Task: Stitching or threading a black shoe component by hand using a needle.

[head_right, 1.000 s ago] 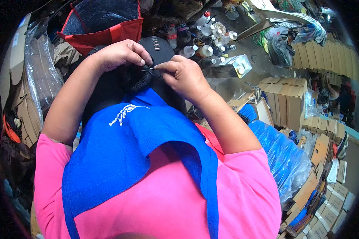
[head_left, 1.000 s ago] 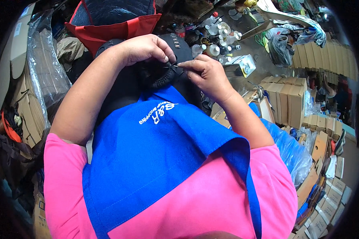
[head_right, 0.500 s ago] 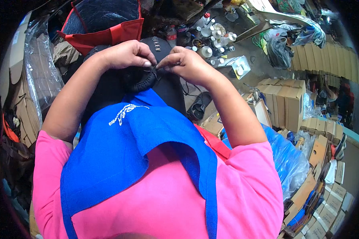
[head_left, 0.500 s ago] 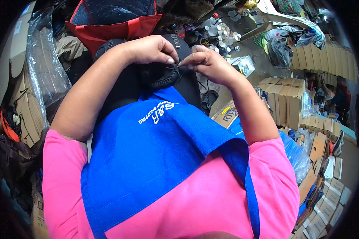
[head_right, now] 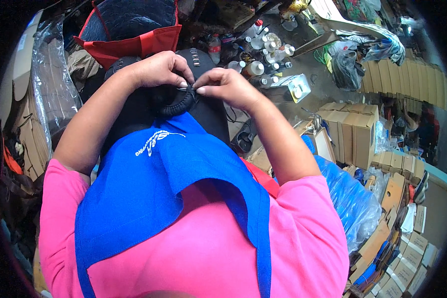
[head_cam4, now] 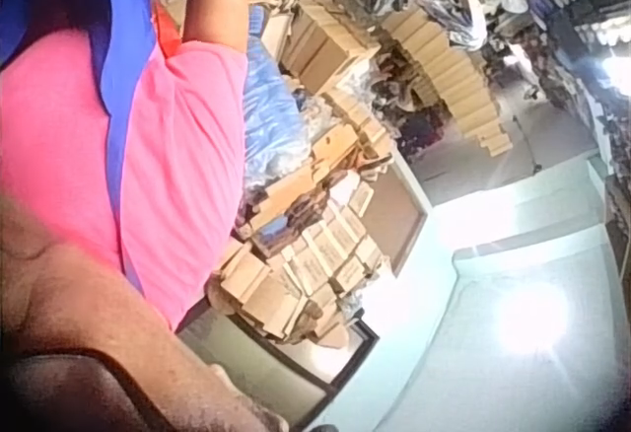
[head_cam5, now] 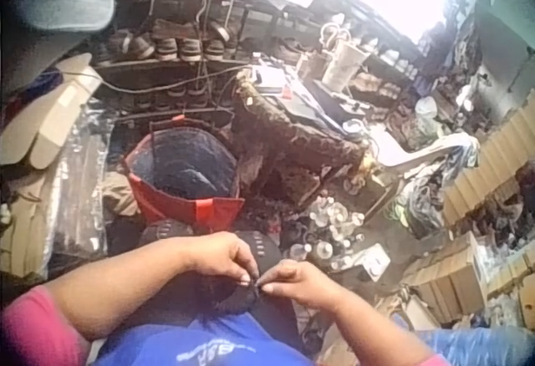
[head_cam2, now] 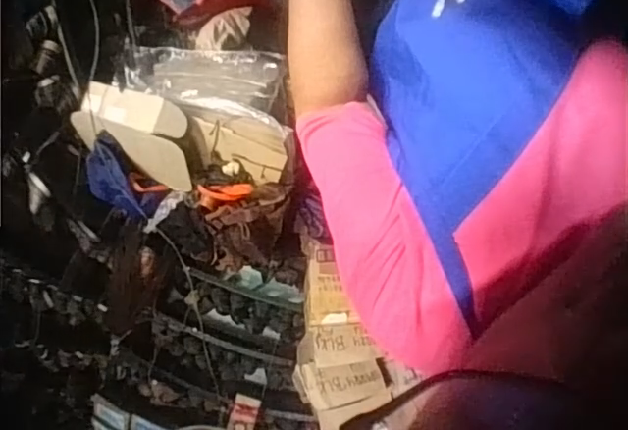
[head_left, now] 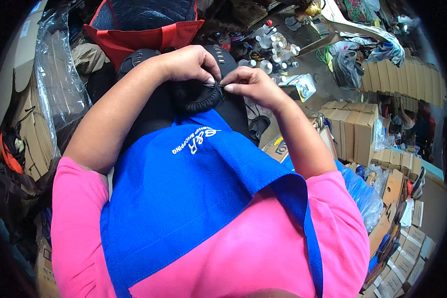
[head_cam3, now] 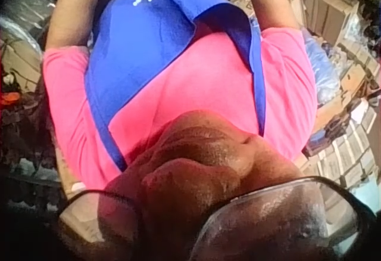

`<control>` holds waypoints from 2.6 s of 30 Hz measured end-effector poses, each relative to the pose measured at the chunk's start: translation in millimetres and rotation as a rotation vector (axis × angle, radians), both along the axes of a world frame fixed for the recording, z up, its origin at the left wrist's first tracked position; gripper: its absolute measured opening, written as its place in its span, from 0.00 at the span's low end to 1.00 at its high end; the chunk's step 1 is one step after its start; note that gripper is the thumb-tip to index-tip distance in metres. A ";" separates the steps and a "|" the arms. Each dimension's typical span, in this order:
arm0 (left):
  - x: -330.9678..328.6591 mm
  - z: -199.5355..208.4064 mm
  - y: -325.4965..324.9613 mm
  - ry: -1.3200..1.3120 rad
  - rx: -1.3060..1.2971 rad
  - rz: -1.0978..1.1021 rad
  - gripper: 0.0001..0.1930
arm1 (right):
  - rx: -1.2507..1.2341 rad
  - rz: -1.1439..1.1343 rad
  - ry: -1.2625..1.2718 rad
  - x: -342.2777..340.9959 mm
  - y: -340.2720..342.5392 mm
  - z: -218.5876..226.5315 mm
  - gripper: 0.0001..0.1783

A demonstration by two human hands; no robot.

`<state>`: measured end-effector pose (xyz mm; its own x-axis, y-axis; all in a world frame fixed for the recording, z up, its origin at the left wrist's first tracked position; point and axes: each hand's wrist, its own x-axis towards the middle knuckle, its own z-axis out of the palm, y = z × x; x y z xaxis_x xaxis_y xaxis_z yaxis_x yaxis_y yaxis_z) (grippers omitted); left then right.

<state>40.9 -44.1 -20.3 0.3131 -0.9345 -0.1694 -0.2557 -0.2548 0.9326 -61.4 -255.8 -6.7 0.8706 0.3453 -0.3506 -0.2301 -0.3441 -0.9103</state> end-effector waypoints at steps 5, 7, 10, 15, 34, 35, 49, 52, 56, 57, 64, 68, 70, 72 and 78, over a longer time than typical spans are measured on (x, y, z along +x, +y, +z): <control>-11.2 7.5 7.0 -0.265 -0.065 0.290 0.13 | -0.254 0.012 -0.257 -7.9 13.3 14.2 0.08; -9.6 -1.1 26.0 -0.344 -0.170 0.340 0.15 | -0.311 0.042 -0.288 -11.4 11.0 20.2 0.10; -33.7 18.7 43.7 -0.279 -0.108 0.439 0.16 | -0.470 0.077 -0.431 -21.7 11.6 24.3 0.11; -74.9 17.5 51.2 -0.306 -0.049 0.626 0.10 | -0.707 0.065 -0.709 -47.3 23.6 8.6 0.23; -61.3 -11.6 38.0 -0.415 -0.138 0.531 0.10 | -0.194 0.147 -0.135 0.7 -5.1 13.2 0.12; -61.4 -11.8 37.4 -0.422 -0.142 0.527 0.10 | -0.185 0.157 -0.136 0.7 -5.9 11.7 0.12; -57.7 -20.3 37.3 -0.522 -0.137 0.423 0.11 | -0.140 0.146 -0.081 -2.4 -12.5 -4.4 0.17; -62.9 -16.3 39.9 -0.607 -0.050 0.454 0.11 | -0.110 0.082 -0.080 -10.2 -6.7 -2.9 0.17; -60.9 -14.4 33.4 -0.388 -0.063 0.501 0.11 | 0.037 -0.031 0.036 -10.1 -3.6 -5.0 0.17; -62.5 -12.6 29.6 -0.336 -0.073 0.524 0.11 | 0.038 -0.031 0.034 -8.9 -3.9 -5.9 0.17; -71.7 -15.2 11.7 0.118 -0.060 0.659 0.09 | 0.115 -0.074 0.144 -1.9 1.1 -1.7 0.13; -72.0 -5.3 8.2 -0.128 -0.020 0.623 0.07 | -0.174 0.030 0.053 8.3 8.7 12.9 0.10; -63.2 4.1 10.4 -0.415 -0.029 0.515 0.06 | -0.197 0.048 0.047 12.5 12.2 19.9 0.09; -55.9 13.2 15.5 -0.703 -0.038 0.400 0.06 | -0.219 0.066 0.039 14.8 11.4 19.0 0.09; -58.2 14.6 42.2 -0.625 0.136 0.385 0.06 | 0.029 0.017 0.162 17.4 -18.0 11.9 0.09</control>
